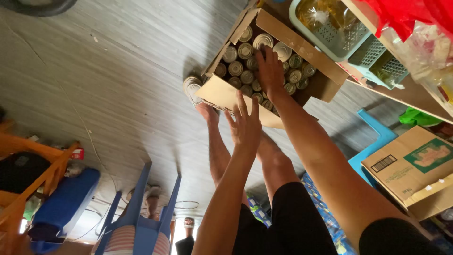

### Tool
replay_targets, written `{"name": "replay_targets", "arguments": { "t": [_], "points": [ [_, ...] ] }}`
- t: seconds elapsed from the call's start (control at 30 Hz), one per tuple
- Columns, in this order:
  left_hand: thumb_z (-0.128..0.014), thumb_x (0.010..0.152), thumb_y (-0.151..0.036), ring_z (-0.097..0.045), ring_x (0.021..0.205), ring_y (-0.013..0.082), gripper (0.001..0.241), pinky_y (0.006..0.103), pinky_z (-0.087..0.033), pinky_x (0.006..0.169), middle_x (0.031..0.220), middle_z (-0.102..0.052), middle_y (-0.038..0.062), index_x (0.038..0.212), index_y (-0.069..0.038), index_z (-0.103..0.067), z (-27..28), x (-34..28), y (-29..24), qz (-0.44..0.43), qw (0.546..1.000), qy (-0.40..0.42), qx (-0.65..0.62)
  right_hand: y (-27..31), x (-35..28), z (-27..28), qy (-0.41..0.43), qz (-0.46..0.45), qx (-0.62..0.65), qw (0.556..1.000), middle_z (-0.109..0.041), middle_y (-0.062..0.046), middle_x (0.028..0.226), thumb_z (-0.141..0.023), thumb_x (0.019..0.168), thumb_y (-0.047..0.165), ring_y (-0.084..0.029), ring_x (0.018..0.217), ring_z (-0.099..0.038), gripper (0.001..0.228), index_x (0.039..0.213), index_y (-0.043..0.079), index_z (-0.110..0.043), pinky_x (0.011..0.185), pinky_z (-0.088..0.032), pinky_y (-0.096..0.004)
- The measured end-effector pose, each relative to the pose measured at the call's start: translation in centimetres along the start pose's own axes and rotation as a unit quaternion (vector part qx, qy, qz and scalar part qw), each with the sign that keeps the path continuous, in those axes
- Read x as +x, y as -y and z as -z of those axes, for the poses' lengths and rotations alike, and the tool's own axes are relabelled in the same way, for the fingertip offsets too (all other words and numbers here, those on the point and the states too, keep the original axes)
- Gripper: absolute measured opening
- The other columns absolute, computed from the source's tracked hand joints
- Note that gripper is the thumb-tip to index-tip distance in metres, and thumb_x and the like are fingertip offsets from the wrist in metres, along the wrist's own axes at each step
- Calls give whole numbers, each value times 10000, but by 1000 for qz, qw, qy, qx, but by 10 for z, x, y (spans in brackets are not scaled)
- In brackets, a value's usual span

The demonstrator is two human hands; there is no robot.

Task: Stocking grocery store shelves with canned goods from a cardboard box.

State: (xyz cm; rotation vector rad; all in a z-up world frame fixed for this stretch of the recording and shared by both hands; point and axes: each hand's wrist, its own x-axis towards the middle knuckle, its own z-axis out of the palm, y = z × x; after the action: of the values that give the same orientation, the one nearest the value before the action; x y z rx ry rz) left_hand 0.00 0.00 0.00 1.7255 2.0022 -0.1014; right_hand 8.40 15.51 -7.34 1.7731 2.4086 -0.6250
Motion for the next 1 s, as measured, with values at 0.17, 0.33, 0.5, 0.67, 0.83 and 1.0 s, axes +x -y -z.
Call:
{"name": "replay_targets", "arguments": {
  "t": [0.17,0.33,0.5,0.67,0.83,1.0],
  "points": [
    [-787,804,-352,-391,1499,407,517,579,-182,1239,1645,-232,233,1262,-171,-628,17,22,10,-41,997,-37,-45,-17,-4,-19,23,-2,-30,999,-420,-167,1475,-791,814,64,-383,1300,-457,691,1449,100,-520,963,-489,-532],
    [-763,873,-364,-464,1403,386,372,578,-198,1250,1353,-583,192,1085,-73,-671,15,41,27,-102,987,-64,-105,-18,-5,-25,44,-15,-68,997,-411,-151,1507,-758,851,36,-364,1337,-446,636,1433,188,-551,967,-492,-528],
    [-732,888,-347,-583,1146,318,427,498,-281,1220,1105,-680,144,1136,-2,-694,26,47,40,-143,979,-96,-106,-5,-9,-7,13,-13,-6,1000,-408,-151,1499,-762,828,106,-374,1339,-441,632,1419,145,-544,962,-489,-543],
    [-710,914,-379,-592,1123,300,356,482,-331,1168,983,-714,113,1000,-36,-748,47,58,40,-138,985,-10,-107,-12,-10,-17,5,-8,-33,999,-413,-146,1493,-753,822,88,-363,1324,-456,640,1425,200,-571,976,-483,-532],
    [-679,917,-384,-594,1137,272,331,465,-315,1151,970,-733,94,946,-66,-763,43,61,41,-128,987,12,-95,-14,-4,-14,5,-5,-52,999,-400,-156,1497,-773,807,76,-360,1320,-459,673,1437,220,-585,957,-476,-528],
    [-702,922,-390,-586,1161,265,333,473,-308,1162,996,-730,101,1038,-79,-717,40,60,43,-122,986,35,-111,-36,-5,2,-13,133,45,990,-530,-161,1489,-852,799,72,-356,1298,-539,708,1432,47,-534,1006,-516,-466]
  ]
}}
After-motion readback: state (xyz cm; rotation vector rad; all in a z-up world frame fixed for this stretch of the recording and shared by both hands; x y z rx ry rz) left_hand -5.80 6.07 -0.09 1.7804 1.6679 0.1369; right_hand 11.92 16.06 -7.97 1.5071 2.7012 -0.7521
